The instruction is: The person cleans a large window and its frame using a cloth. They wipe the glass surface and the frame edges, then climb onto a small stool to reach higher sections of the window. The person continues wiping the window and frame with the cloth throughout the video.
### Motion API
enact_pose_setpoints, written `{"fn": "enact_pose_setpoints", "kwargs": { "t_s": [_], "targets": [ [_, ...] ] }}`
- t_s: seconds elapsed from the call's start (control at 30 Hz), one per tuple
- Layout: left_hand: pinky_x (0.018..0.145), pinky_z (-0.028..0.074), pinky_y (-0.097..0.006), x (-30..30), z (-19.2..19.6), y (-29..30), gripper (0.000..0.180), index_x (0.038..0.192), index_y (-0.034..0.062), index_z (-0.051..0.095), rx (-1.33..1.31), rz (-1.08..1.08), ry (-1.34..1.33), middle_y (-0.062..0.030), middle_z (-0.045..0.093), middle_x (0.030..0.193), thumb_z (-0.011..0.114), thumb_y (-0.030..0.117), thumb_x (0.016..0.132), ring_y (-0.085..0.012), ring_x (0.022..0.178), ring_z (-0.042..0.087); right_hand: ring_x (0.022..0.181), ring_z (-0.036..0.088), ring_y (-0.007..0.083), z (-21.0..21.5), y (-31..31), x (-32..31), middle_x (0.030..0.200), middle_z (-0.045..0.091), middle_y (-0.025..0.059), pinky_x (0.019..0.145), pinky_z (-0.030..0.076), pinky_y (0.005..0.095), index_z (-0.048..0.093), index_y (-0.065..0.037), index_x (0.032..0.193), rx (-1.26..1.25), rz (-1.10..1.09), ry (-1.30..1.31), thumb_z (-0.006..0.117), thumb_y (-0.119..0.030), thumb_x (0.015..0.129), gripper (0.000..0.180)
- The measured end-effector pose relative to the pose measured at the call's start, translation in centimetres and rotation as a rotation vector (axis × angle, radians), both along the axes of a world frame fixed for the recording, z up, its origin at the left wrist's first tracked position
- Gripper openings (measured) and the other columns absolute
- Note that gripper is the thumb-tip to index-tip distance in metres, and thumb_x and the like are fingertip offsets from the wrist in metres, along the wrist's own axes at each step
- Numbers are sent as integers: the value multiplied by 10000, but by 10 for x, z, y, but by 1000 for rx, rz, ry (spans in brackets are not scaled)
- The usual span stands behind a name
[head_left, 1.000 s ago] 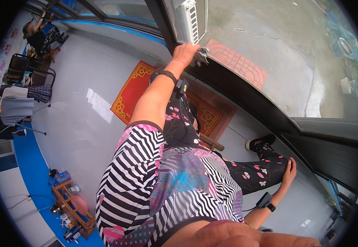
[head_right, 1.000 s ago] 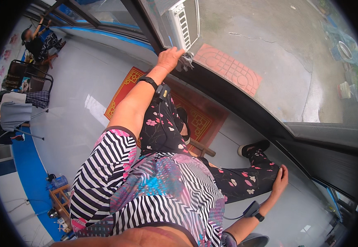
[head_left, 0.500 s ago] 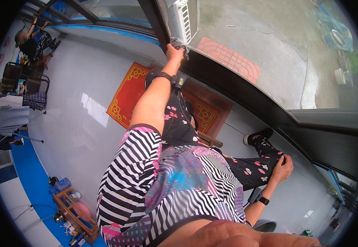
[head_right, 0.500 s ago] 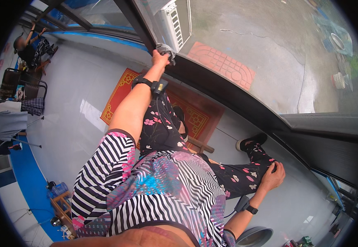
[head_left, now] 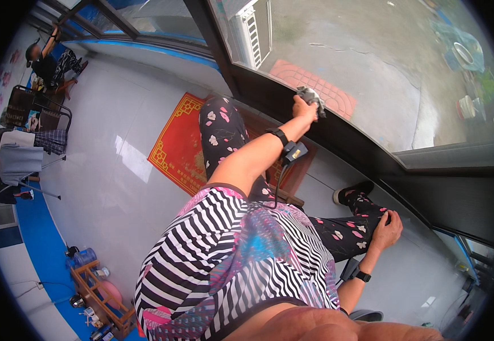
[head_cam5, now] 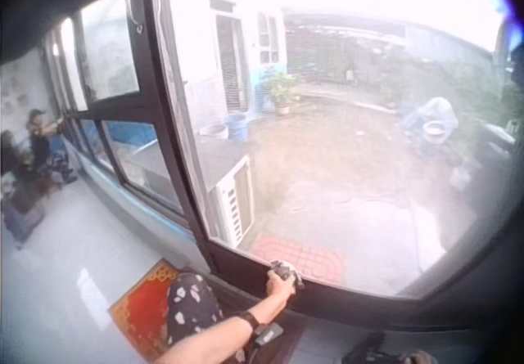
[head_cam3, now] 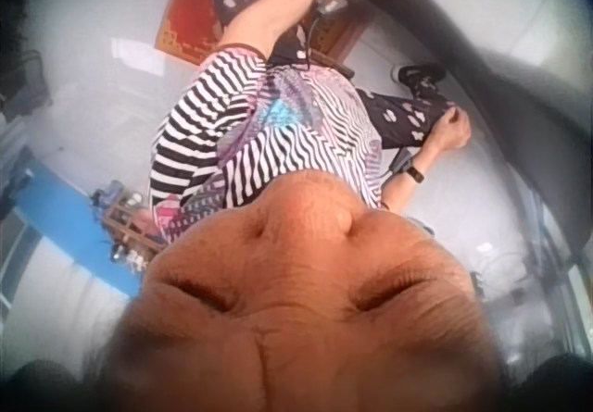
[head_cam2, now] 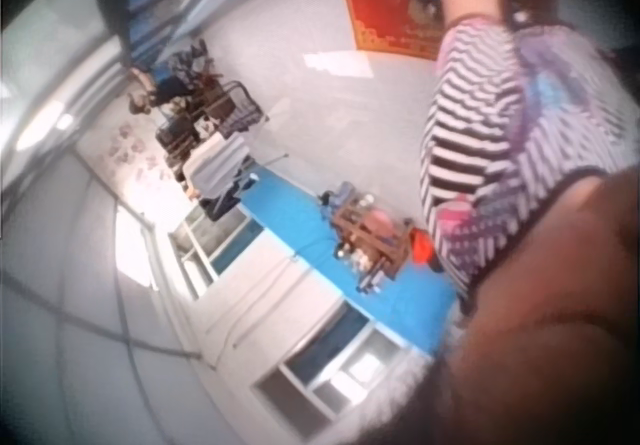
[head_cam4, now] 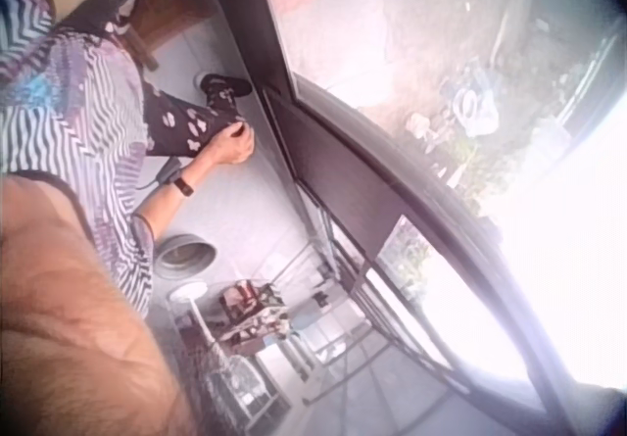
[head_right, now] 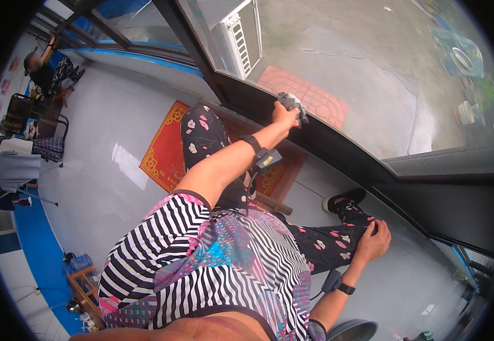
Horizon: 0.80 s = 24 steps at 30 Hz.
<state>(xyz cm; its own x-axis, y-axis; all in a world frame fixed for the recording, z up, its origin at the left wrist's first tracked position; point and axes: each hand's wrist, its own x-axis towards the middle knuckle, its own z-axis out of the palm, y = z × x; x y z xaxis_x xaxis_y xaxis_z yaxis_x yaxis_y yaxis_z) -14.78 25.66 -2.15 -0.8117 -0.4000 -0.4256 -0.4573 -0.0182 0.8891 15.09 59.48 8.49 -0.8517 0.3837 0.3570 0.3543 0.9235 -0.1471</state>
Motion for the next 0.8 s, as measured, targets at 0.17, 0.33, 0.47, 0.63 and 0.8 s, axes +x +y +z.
{"fn": "enact_pose_setpoints", "kwargs": {
  "t_s": [0.17,0.33,0.47,0.63,0.8],
  "targets": [
    [406,553,-313,24,9,67,502,1223,-29,387,170,-146,-51,-176,645,920,706,105,859,-191,552,648,1101,613,276,2,-2,1,1132,698,64,951,473,409,725,-111,966,-16,9,29,669,-201,860,150],
    [447,563,-317,32,-4,109,409,1243,20,445,435,-304,-108,-138,637,940,647,137,907,-185,575,640,1103,611,281,-3,2,2,1135,697,70,954,470,415,721,-101,971,-23,20,39,664,-197,862,156],
    [463,558,-318,24,-11,103,307,1216,20,479,529,-262,-136,-126,628,937,565,170,961,-191,599,632,1109,610,284,-2,1,1,1137,696,75,962,464,417,721,-101,973,-28,29,55,662,-197,863,157],
    [463,558,-319,6,-9,46,272,1166,0,510,522,-127,-124,-131,630,916,560,155,948,-192,591,626,1110,611,284,-6,3,5,1130,696,80,961,467,415,721,-95,973,-26,30,57,659,-190,866,156],
    [399,529,-302,-13,-7,-36,272,1146,-9,533,377,70,-57,-131,637,860,604,122,918,-176,517,605,1105,620,283,5,0,0,1147,697,85,954,489,405,727,-95,978,-5,36,7,660,-206,888,158]
  ]
}}
